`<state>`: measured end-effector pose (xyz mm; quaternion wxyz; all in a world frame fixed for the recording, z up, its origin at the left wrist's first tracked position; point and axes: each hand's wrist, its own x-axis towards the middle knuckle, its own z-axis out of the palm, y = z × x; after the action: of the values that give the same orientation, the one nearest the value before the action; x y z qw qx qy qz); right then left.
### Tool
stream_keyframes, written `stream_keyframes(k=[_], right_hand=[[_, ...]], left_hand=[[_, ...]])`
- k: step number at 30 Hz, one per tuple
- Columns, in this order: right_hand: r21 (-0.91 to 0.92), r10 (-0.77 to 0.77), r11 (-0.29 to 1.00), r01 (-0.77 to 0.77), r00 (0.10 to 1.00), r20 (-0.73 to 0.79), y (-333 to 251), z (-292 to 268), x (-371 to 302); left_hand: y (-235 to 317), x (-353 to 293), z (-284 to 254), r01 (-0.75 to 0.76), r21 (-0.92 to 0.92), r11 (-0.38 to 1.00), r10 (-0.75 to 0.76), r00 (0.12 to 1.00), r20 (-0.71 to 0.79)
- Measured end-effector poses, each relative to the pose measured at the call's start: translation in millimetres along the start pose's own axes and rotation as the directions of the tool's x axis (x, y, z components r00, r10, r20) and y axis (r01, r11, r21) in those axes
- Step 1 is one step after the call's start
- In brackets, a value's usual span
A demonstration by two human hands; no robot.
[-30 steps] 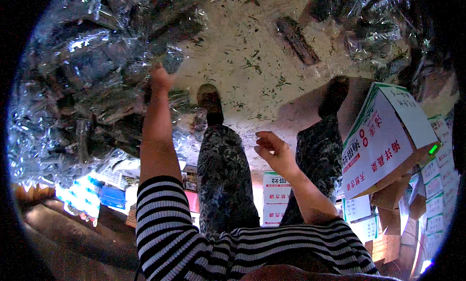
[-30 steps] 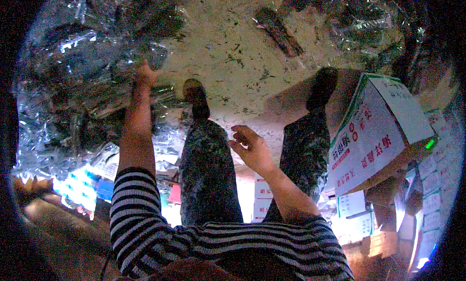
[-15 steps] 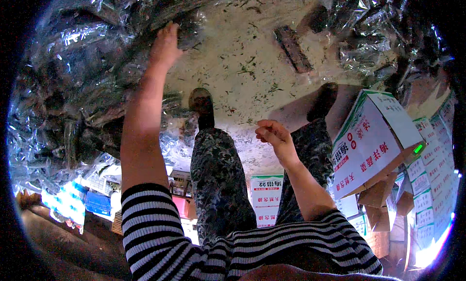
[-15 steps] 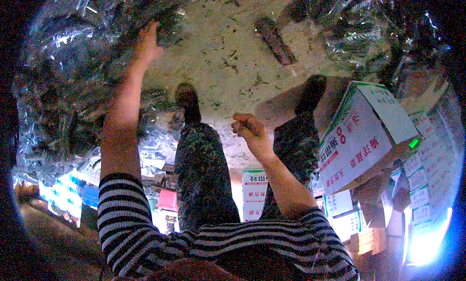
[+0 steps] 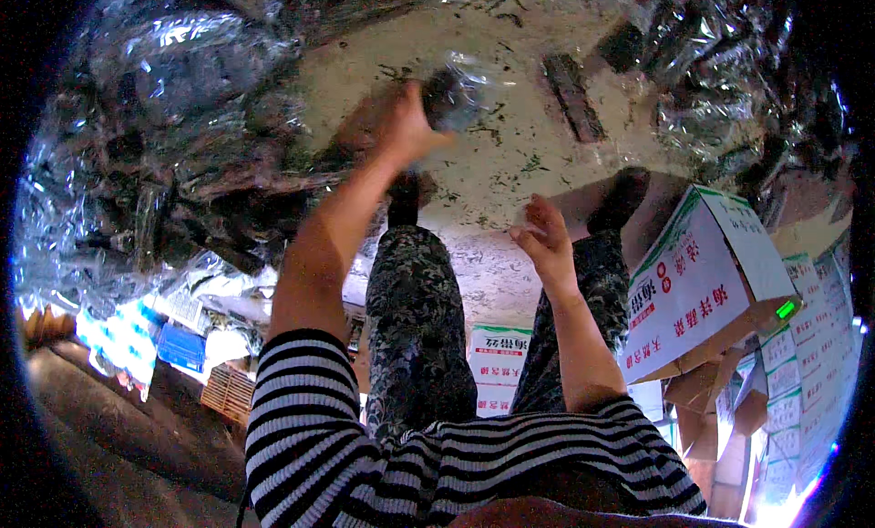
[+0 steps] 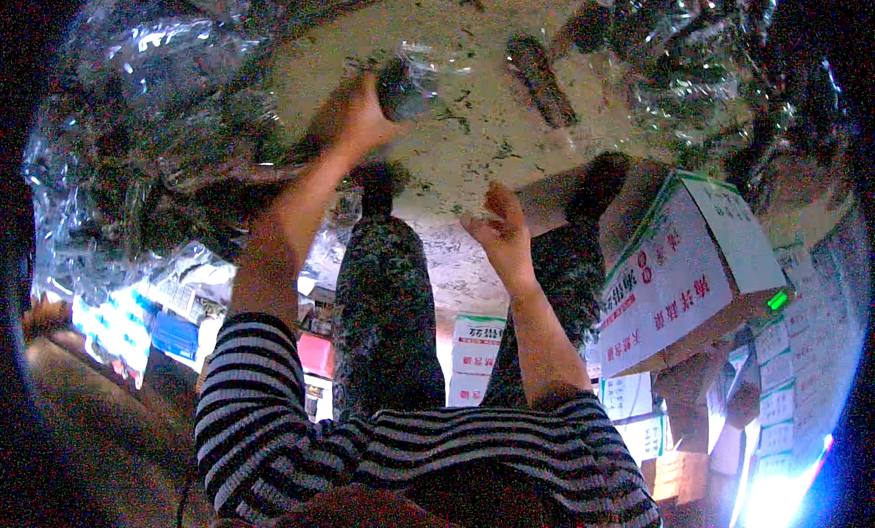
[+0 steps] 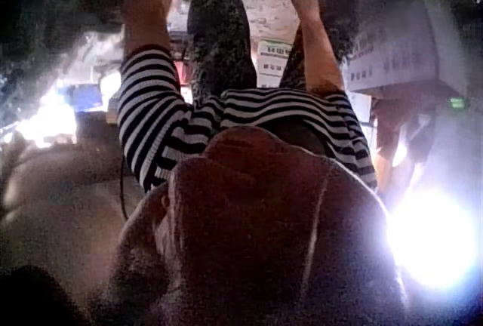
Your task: The person picks up plastic-wrapped bags of seaweed from a pile on the floor and places them into cardboard boxes, then stacks the filled boxes and places small paper slips on them by hand.
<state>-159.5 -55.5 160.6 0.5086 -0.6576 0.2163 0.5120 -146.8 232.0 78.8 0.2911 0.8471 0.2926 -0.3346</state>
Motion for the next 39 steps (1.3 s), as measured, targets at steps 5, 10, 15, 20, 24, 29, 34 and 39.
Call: stream_keyframes(k=[5,10,15,20,24,29,34,39], right_hand=[[0.104,-0.025,0.995,-0.001,0.968,0.249,-24,22,0],[0.094,0.178,0.975,-0.202,0.96,0.218,-28,22,-3],[0.192,0.212,0.951,-0.244,0.962,0.169,-29,23,-2],[0.187,0.188,0.958,-0.217,0.969,0.163,-40,21,-1],[0.215,0.24,0.941,-0.262,0.963,0.125,-31,13,4],[0.238,0.195,0.941,-0.24,0.961,0.197,-40,6,6],[0.321,0.144,0.924,-0.209,0.966,0.214,-52,-9,6],[0.366,0.159,0.899,-0.239,0.959,0.234,-56,-24,5]], left_hand=[[29,-115,62,0.178,-0.865,0.47,0.229,0.921,0.314],[-88,-117,79,0.023,-0.631,0.775,-0.034,0.999,-0.005],[-282,-88,78,0.021,0.692,0.721,-0.015,1.0,-0.015],[-253,-51,14,-0.035,0.67,0.742,-0.19,0.947,0.259],[-192,-23,-9,-0.131,0.377,0.917,0.125,0.991,0.042],[-104,99,-69,-0.388,0.379,0.84,0.496,0.833,-0.245],[-128,177,-70,-0.052,0.453,0.89,0.153,0.97,-0.191],[-74,151,-62,-0.027,0.582,0.812,0.103,0.99,-0.097]])
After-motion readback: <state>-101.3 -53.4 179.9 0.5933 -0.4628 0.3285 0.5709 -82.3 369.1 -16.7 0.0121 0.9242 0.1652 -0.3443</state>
